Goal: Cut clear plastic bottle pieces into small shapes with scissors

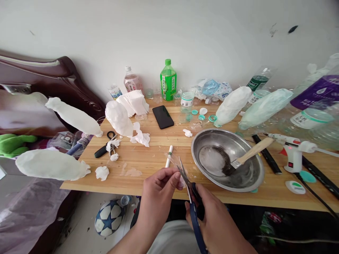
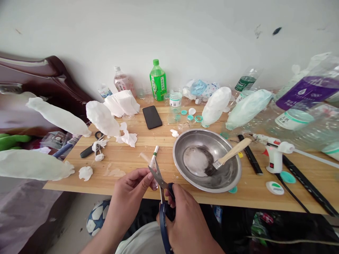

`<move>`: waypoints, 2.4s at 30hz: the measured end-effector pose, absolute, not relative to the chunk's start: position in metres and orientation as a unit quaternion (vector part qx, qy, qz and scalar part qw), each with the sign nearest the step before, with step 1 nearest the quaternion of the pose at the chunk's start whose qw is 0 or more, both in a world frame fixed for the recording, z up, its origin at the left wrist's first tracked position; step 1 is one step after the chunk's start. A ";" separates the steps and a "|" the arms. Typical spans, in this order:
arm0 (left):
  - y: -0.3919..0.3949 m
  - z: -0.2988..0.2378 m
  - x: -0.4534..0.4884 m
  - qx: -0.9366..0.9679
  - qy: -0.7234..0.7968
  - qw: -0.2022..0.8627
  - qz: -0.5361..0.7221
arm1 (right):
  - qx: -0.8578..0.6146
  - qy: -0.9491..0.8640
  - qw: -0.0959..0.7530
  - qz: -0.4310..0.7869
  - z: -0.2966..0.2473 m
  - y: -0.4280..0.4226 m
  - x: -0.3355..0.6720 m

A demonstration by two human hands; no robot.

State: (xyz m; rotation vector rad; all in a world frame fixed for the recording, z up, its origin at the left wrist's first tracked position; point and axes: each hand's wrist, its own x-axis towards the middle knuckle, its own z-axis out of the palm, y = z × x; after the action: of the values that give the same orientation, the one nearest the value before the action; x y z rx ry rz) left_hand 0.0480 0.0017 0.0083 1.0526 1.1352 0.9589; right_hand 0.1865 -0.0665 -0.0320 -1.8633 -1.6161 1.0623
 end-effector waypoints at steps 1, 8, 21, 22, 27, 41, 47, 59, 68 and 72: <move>0.001 0.009 0.048 0.462 0.494 0.611 0.411 | -0.678 -0.583 0.226 0.387 -0.032 -0.067 0.187; 0.006 0.010 0.044 0.492 0.499 0.601 0.384 | -0.705 -0.572 0.198 0.369 -0.034 -0.065 0.192; 0.010 -0.004 0.039 0.432 0.470 0.635 0.436 | -0.656 -0.643 0.216 0.332 -0.042 -0.078 0.191; 0.011 -0.007 0.040 0.400 0.464 0.644 0.458 | -0.655 -0.640 0.227 0.331 -0.044 -0.081 0.189; 0.010 -0.016 0.043 0.318 0.438 0.667 0.512 | -0.666 -0.622 0.229 0.341 -0.047 -0.082 0.184; 0.002 -0.015 0.052 0.283 0.427 0.695 0.504 | -0.690 -0.592 0.181 0.375 -0.037 -0.072 0.185; -0.001 -0.019 0.052 0.295 0.430 0.682 0.513 | -0.700 -0.590 0.173 0.363 -0.039 -0.073 0.183; 0.005 -0.011 0.050 0.297 0.441 0.684 0.499 | -0.701 -0.588 0.191 0.356 -0.040 -0.072 0.187; 0.006 0.001 0.045 0.351 0.454 0.699 0.428 | -0.668 -0.617 0.173 0.379 -0.027 -0.069 0.193; 0.010 0.003 0.041 0.357 0.463 0.698 0.413 | -0.684 -0.606 0.160 0.372 -0.024 -0.067 0.196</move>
State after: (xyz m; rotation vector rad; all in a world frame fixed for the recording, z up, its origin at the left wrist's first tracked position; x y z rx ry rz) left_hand 0.0413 0.0097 0.0032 0.7956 1.0330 0.9210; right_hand 0.1961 -0.0672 -0.0245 -1.9560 -1.7331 1.0623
